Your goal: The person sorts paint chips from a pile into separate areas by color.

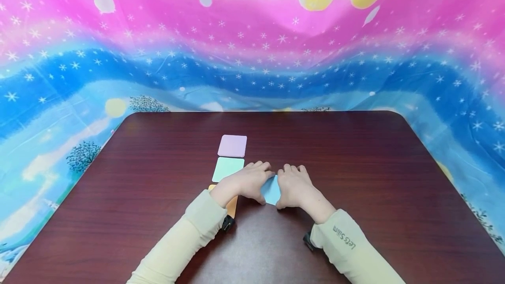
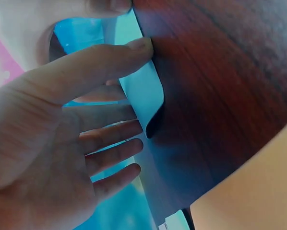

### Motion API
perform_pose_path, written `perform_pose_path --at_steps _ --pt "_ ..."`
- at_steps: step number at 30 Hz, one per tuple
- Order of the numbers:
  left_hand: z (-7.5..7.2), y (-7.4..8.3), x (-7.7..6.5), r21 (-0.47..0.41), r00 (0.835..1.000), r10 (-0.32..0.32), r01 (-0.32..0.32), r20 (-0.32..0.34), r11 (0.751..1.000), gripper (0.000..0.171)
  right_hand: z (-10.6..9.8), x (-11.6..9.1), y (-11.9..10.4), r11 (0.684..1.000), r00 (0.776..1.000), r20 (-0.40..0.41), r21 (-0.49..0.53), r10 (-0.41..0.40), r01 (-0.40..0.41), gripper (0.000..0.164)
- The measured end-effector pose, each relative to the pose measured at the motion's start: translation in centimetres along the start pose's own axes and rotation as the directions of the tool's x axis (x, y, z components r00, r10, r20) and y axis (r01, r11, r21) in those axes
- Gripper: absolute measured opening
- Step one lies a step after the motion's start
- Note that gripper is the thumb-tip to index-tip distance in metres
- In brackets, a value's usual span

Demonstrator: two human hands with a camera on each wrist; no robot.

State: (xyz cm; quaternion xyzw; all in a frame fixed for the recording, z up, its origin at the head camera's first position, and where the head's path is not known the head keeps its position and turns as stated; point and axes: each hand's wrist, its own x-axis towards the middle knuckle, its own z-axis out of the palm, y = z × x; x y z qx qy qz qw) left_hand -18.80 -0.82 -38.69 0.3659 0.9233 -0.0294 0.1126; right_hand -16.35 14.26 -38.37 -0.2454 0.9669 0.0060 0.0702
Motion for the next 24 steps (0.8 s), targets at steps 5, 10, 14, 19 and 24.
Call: perform_pose_path --at_steps 5,10,14,19,24 --pt "-0.1 0.1 0.0 0.038 1.000 -0.007 0.008 -0.023 0.999 0.063 -0.1 0.0 -0.3 1.000 1.000 -0.002 -0.014 0.010 -0.010 0.067" --pt "0.1 0.3 -0.1 0.044 0.999 -0.016 0.018 -0.031 0.999 0.062 -0.2 -0.2 -0.5 1.000 1.000 -0.002 -0.010 0.007 -0.007 0.075" --pt "0.1 0.3 -0.2 0.037 0.999 -0.020 0.021 -0.036 0.999 0.062 -0.3 -0.2 -0.7 1.000 1.000 -0.003 -0.018 0.004 -0.004 0.075" --pt "0.0 -0.1 -0.5 0.018 0.999 -0.026 0.027 -0.044 0.999 0.069 -0.6 -0.1 -0.7 1.000 1.000 -0.025 -0.009 -0.002 0.002 0.073" --pt "-0.2 -0.8 -0.8 0.007 0.996 -0.044 0.044 -0.076 0.999 0.068 -0.9 0.2 -0.7 1.000 0.998 -0.057 0.014 -0.008 0.009 0.075"
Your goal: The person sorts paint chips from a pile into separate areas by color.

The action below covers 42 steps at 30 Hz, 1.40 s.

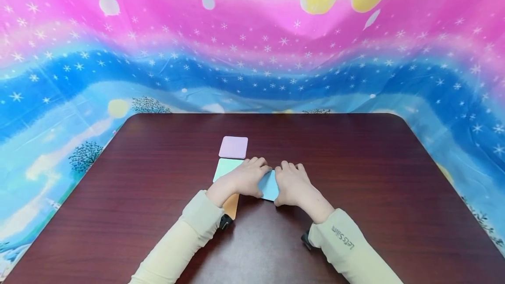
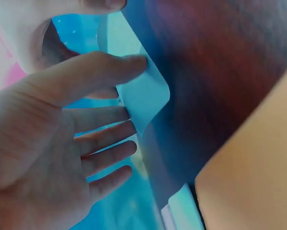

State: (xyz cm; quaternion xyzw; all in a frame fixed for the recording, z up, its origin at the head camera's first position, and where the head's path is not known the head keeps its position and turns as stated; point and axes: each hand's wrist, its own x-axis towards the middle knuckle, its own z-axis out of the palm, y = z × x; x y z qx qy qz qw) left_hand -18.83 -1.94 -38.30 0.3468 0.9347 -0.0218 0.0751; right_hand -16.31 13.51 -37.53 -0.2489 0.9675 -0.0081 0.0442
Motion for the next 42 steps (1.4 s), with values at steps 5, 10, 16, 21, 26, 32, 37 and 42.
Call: perform_pose_path --at_steps 5,10,16,21,26,32,37,42 --pt "-0.1 -1.0 -0.4 -0.039 1.000 -0.013 0.013 -0.018 0.999 0.075 0.0 0.6 -0.2 0.999 0.999 -0.035 0.042 -0.001 0.002 0.075" --pt "-0.1 -2.4 -0.9 -0.085 0.998 -0.029 0.024 -0.062 0.996 0.075 0.2 1.3 -0.5 0.995 0.995 -0.094 0.094 -0.011 0.020 0.076" --pt "0.0 -4.5 -1.7 -0.130 0.994 -0.067 0.055 -0.089 0.990 0.076 0.5 2.3 -0.9 0.980 0.988 -0.150 0.187 -0.037 0.065 0.071" --pt "0.2 -5.9 -2.6 -0.197 0.988 -0.108 0.085 -0.107 0.977 0.078 0.7 3.1 -1.3 0.969 0.984 -0.168 0.232 -0.052 0.091 0.064" --pt "0.7 -7.2 -3.6 -0.279 0.981 -0.153 0.113 -0.123 0.954 0.083 1.2 4.3 -1.7 0.951 0.984 -0.165 0.288 -0.066 0.112 0.060" --pt "1.3 -8.4 -4.7 -0.331 0.975 -0.197 0.154 -0.101 0.931 0.073 1.7 5.5 -2.3 0.936 0.989 -0.131 0.333 -0.072 0.112 0.059" --pt "1.6 -9.1 -5.3 -0.356 0.970 -0.224 0.178 -0.092 0.917 0.069 1.9 6.4 -3.1 0.936 0.992 -0.094 0.336 -0.080 0.107 0.052" --pt "1.8 -9.5 -5.6 -0.381 0.964 -0.252 0.203 -0.081 0.902 0.064 2.1 7.0 -3.7 0.940 0.994 -0.063 0.325 -0.091 0.107 0.046"
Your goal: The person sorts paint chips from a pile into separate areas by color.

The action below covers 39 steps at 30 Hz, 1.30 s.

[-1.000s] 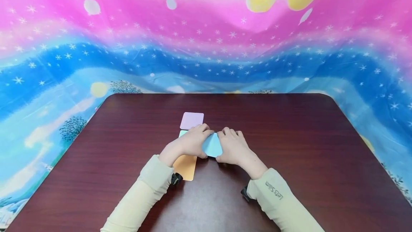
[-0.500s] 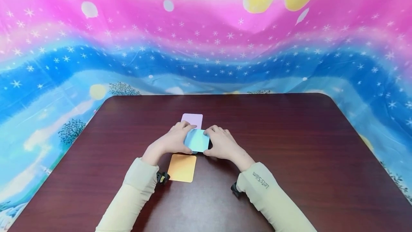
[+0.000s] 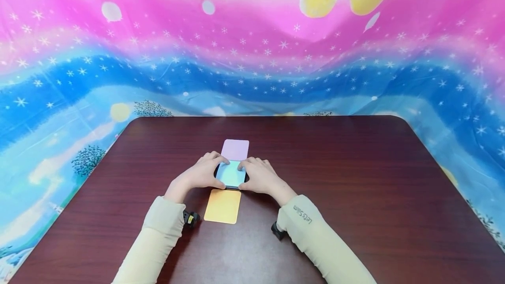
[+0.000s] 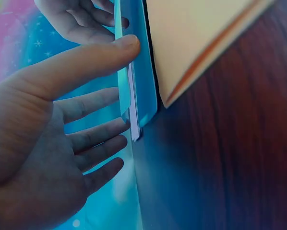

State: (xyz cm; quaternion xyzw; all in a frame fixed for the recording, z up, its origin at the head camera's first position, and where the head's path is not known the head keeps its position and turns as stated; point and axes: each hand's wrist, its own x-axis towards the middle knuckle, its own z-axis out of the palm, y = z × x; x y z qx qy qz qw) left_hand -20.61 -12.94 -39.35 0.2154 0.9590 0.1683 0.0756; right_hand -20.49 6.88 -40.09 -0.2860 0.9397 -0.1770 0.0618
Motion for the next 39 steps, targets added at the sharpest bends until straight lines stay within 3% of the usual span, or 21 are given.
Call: perform_pose_path --at_steps 12,20,24,29,34,39 --pt "0.0 -0.1 0.0 -0.033 1.000 -0.011 0.011 0.006 0.999 0.048 0.4 0.6 -0.2 0.999 0.999 0.029 -0.035 0.015 -0.014 0.044" --pt "0.0 0.1 -0.1 -0.040 0.999 -0.016 0.018 0.046 0.999 0.033 0.6 0.5 -0.4 0.997 0.999 0.039 -0.072 0.019 -0.017 0.041" --pt "0.1 0.3 0.0 -0.028 0.999 -0.023 0.023 0.030 0.999 0.028 0.5 0.4 -0.3 0.996 0.999 0.030 -0.092 0.023 -0.020 0.037" --pt "0.2 0.3 0.0 -0.010 1.000 -0.022 0.022 0.016 1.000 0.025 0.4 0.2 -0.4 0.994 0.999 0.039 -0.110 0.023 -0.018 0.033" --pt "-0.2 0.0 0.0 -0.005 0.998 -0.031 0.031 0.057 1.000 0.026 -0.1 -0.1 -0.3 0.994 0.999 0.050 -0.111 0.018 -0.012 0.032" --pt "-0.6 -0.7 -0.2 -0.020 0.998 -0.043 0.044 0.054 0.999 0.029 -1.5 -0.9 1.0 0.994 1.000 0.011 -0.105 0.005 -0.004 0.033"
